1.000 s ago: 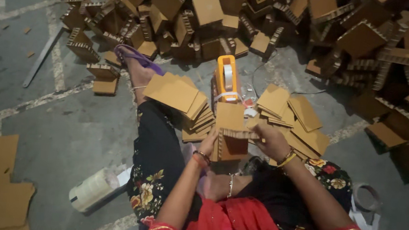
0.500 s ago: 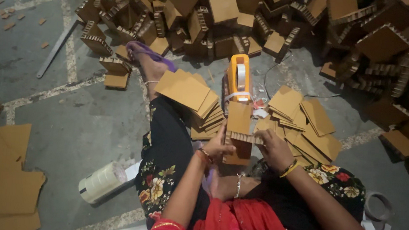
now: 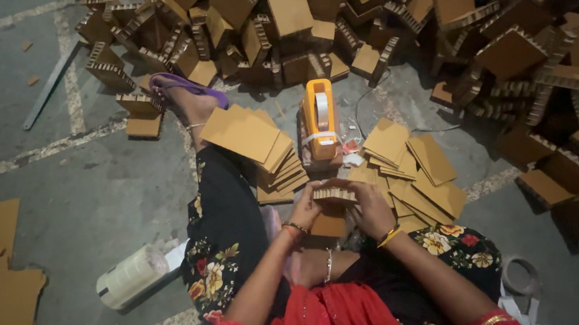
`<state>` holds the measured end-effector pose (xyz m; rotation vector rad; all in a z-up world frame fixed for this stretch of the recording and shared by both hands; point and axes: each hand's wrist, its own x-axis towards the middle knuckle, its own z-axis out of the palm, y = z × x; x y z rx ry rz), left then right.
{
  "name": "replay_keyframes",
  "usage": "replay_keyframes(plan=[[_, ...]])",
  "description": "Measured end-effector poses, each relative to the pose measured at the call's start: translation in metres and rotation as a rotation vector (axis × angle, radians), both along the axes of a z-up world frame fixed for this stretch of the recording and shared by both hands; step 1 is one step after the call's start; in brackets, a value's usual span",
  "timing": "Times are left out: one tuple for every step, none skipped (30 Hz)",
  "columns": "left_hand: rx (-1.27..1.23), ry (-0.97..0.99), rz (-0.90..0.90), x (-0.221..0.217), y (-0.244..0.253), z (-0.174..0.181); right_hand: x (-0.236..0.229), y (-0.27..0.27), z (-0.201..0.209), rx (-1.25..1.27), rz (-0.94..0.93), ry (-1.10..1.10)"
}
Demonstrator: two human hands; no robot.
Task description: The person sits on the floor and assembles small cardboard boxes by folding flat pieces and securing them with clear tape. They repeatedly pick up a flat piece, fold it into a box shape, apply tape to the seams, and place the finished box aside.
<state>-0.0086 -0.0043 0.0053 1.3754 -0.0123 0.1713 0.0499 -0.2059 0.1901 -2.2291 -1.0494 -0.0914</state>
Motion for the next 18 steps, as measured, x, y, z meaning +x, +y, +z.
replay_keyframes(plan=[[-0.005,0.022,0.014,0.002,0.001,0.001,0.001,0.001,0.001,0.071,-0.043,-0.093],[-0.011,0.044,0.028,0.004,0.001,0.003,0.005,0.002,0.001,0.141,-0.086,-0.185],[-0.019,0.067,0.040,0.005,-0.001,0.005,0.008,0.001,0.000,0.207,-0.130,-0.278],[0.055,0.127,0.044,0.003,0.002,0.008,0.015,-0.001,-0.002,0.199,-0.122,-0.204],[0.126,0.185,0.044,0.002,0.006,0.009,0.023,-0.005,-0.006,0.186,-0.119,-0.133],[0.197,0.242,0.043,0.002,0.011,0.010,0.029,-0.012,-0.013,0.174,-0.116,-0.062],[0.189,0.333,0.006,0.002,0.012,0.008,0.031,-0.017,-0.026,0.100,-0.062,0.077],[0.183,0.424,-0.032,-0.001,0.012,0.005,0.032,-0.019,-0.042,0.026,-0.009,0.216],[0.181,0.514,-0.075,-0.002,0.012,0.001,0.036,-0.024,-0.058,-0.042,0.042,0.356],[0.156,0.354,-0.057,-0.001,0.011,-0.003,0.046,-0.031,-0.071,-0.049,0.087,0.463],[0.135,0.195,-0.049,0.001,0.011,-0.007,0.059,-0.035,-0.084,-0.047,0.128,0.572],[0.110,0.037,-0.044,0.002,0.012,-0.010,0.073,-0.038,-0.094,-0.043,0.170,0.681],[0.080,0.122,-0.040,0.003,0.012,-0.013,0.096,-0.035,-0.102,0.243,0.108,0.808],[0.050,0.208,-0.035,0.004,0.013,-0.015,0.119,-0.034,-0.106,0.535,0.048,0.921],[0.014,0.295,-0.022,0.003,0.010,-0.017,0.140,-0.038,-0.107,0.325,-0.250,0.758],[0.030,0.356,-0.032,-0.001,0.005,-0.019,0.160,-0.040,-0.104,0.110,-0.538,0.583],[0.049,0.413,-0.042,-0.001,0.003,-0.018,0.178,-0.036,-0.100,0.035,-0.494,0.437],[0.069,0.470,-0.051,-0.001,0.001,-0.017,0.193,-0.028,-0.096,-0.041,-0.448,0.290]])
